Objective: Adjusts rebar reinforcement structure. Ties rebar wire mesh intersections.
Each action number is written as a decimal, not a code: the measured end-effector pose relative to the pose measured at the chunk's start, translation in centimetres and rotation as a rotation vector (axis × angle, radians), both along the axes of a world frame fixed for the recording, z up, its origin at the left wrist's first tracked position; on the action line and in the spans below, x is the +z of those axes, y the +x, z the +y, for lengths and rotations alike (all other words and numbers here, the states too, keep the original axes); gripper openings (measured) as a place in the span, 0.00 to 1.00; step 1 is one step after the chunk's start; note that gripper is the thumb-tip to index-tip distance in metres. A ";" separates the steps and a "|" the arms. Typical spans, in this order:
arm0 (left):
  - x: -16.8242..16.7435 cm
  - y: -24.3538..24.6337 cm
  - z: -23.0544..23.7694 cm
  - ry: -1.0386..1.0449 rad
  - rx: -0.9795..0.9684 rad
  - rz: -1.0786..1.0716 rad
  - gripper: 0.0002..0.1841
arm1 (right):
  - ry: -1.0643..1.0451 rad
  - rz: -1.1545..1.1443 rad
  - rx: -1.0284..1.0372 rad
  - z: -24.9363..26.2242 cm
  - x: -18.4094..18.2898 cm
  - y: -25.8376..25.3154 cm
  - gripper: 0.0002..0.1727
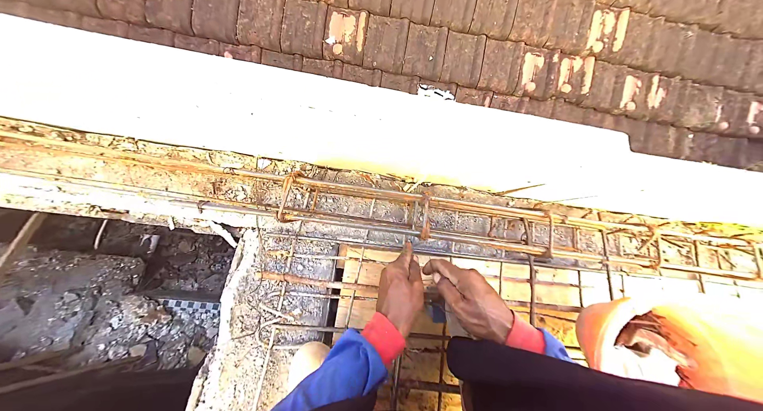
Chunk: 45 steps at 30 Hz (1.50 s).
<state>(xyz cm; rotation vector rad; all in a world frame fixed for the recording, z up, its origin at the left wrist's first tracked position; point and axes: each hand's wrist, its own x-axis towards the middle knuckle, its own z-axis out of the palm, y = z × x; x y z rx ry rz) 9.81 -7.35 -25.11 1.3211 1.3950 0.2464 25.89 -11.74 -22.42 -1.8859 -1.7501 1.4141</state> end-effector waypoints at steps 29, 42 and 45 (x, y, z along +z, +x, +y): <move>-0.7 -0.7 -0.2 -0.377 0.507 -0.487 0.09 | -0.205 0.322 -0.268 -0.3 0.5 0.9 0.21; -1.1 -2.1 -1.1 -0.268 0.372 -0.194 0.29 | -0.421 0.537 -0.656 1.7 0.9 -0.9 0.19; -0.9 -2.5 -0.7 -0.212 0.323 -0.090 0.32 | -0.219 0.281 -0.463 1.0 0.3 -0.7 0.16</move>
